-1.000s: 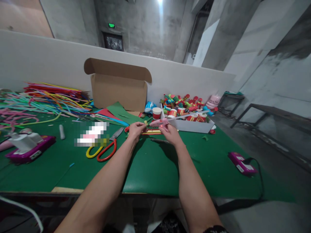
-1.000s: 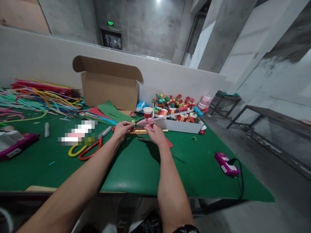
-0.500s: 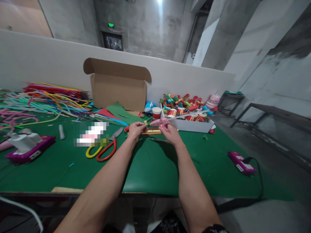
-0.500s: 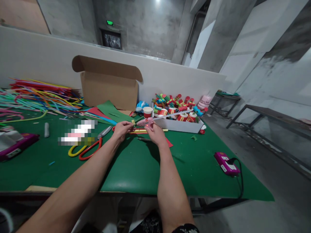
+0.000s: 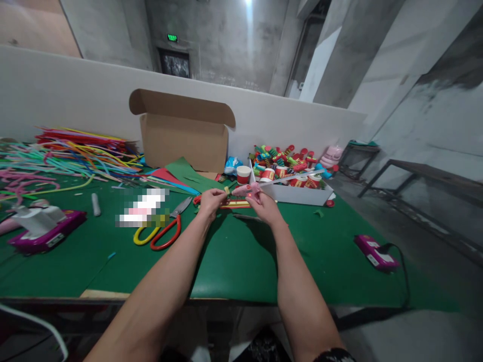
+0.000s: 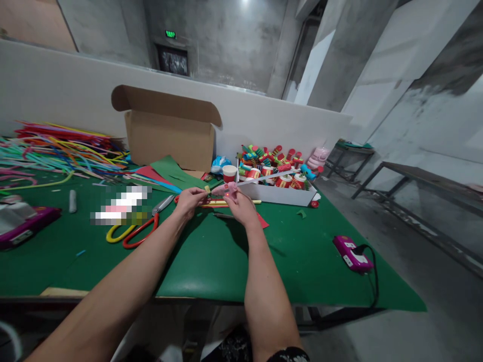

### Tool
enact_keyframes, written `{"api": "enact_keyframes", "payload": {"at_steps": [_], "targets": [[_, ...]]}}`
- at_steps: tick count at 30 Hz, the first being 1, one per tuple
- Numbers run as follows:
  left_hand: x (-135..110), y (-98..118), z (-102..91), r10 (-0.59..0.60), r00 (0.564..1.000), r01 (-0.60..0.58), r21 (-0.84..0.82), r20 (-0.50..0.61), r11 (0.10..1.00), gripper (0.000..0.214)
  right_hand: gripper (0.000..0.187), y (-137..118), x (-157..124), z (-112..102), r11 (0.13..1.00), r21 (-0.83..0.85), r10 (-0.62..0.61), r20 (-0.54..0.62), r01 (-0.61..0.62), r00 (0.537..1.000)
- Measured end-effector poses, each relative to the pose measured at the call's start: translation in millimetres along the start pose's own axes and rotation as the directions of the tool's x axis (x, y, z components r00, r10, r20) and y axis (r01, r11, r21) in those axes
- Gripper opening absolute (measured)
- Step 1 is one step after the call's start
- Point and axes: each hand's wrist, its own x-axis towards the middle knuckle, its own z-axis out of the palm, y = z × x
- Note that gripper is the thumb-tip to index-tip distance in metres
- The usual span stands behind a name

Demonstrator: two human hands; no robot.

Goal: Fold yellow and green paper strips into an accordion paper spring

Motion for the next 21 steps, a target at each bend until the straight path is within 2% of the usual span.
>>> {"api": "enact_keyframes", "payload": {"at_steps": [21], "targets": [[-0.6, 0.4, -0.4, -0.003, 1.0, 0.003, 0.01, 0.007, 1.0, 0.02, 0.033, -2.1, -0.9, -2.6, 1.0, 0.008, 0.025, 0.014, -0.025, 1.0]]}}
